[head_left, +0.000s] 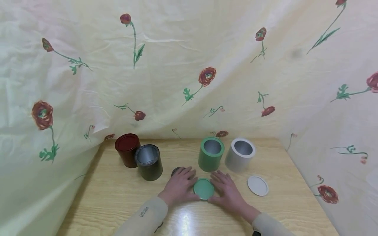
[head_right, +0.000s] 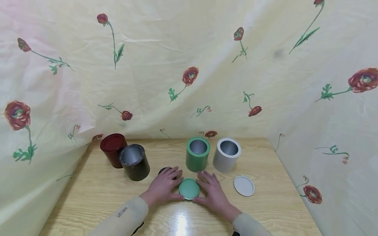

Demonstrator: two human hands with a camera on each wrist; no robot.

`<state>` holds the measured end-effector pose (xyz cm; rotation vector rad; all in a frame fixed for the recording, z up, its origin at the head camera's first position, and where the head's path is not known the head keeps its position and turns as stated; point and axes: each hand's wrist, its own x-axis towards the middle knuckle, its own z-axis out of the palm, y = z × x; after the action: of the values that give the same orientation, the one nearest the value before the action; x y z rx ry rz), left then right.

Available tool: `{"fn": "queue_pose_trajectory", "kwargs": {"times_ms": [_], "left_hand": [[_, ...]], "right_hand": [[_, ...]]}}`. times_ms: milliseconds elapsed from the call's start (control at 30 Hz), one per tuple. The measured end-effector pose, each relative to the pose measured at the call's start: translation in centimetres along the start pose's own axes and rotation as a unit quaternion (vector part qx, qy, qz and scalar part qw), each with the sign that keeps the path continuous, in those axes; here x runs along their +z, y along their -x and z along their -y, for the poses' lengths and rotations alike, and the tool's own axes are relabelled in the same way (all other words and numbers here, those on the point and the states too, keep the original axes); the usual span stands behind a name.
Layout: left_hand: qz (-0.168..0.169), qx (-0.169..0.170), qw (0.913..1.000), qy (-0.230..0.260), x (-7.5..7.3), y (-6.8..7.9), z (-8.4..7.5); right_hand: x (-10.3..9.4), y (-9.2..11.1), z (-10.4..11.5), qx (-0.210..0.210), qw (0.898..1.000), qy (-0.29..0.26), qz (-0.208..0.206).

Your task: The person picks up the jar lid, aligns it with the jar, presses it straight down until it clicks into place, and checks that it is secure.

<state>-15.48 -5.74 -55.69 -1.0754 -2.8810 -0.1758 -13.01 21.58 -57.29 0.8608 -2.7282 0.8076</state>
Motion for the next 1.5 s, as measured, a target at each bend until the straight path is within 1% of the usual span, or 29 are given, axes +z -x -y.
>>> {"fn": "queue_pose_trajectory", "kwargs": {"times_ms": [133, 333, 500, 633, 733, 867, 1233, 1500], "left_hand": [[-0.004, -0.003, 0.9999, 0.014, -0.8, 0.0, -0.1], [-0.007, -0.006, 0.9999, -0.006, -1.8, -0.2, -0.1], [-0.011, -0.007, 0.9999, 0.0, -2.9, -0.2, -0.1], [-0.016, -0.006, 0.9998, -0.001, -3.5, -0.3, 0.0], [-0.014, -0.006, 0.9999, -0.004, -4.1, -0.5, 0.1], [-0.01, -0.004, 0.9998, -0.016, -4.8, -0.7, 0.2], [-0.047, 0.028, 0.9974, -0.046, -6.9, -1.3, 0.1], [-0.051, 0.036, 0.9967, -0.052, -8.6, -1.6, 0.2]], "right_hand": [[-0.3, -0.3, 0.1, -0.016, 1.0, 0.006, -0.02], [-0.7, -0.8, 0.2, -0.036, 0.999, 0.011, -0.037], [-1.2, -1.3, 0.4, -0.056, 0.996, 0.017, -0.06], [-1.6, -1.8, 0.4, -0.064, 0.995, 0.022, -0.07], [-2.0, -2.2, 0.5, -0.068, 0.995, 0.017, -0.073], [-2.9, -2.4, 0.9, -0.083, 0.993, 0.009, -0.088], [-4.4, -2.7, 1.5, -0.096, 0.99, -0.004, -0.106], [-5.2, -3.4, 1.5, -0.109, 0.987, -0.006, -0.118]]}}
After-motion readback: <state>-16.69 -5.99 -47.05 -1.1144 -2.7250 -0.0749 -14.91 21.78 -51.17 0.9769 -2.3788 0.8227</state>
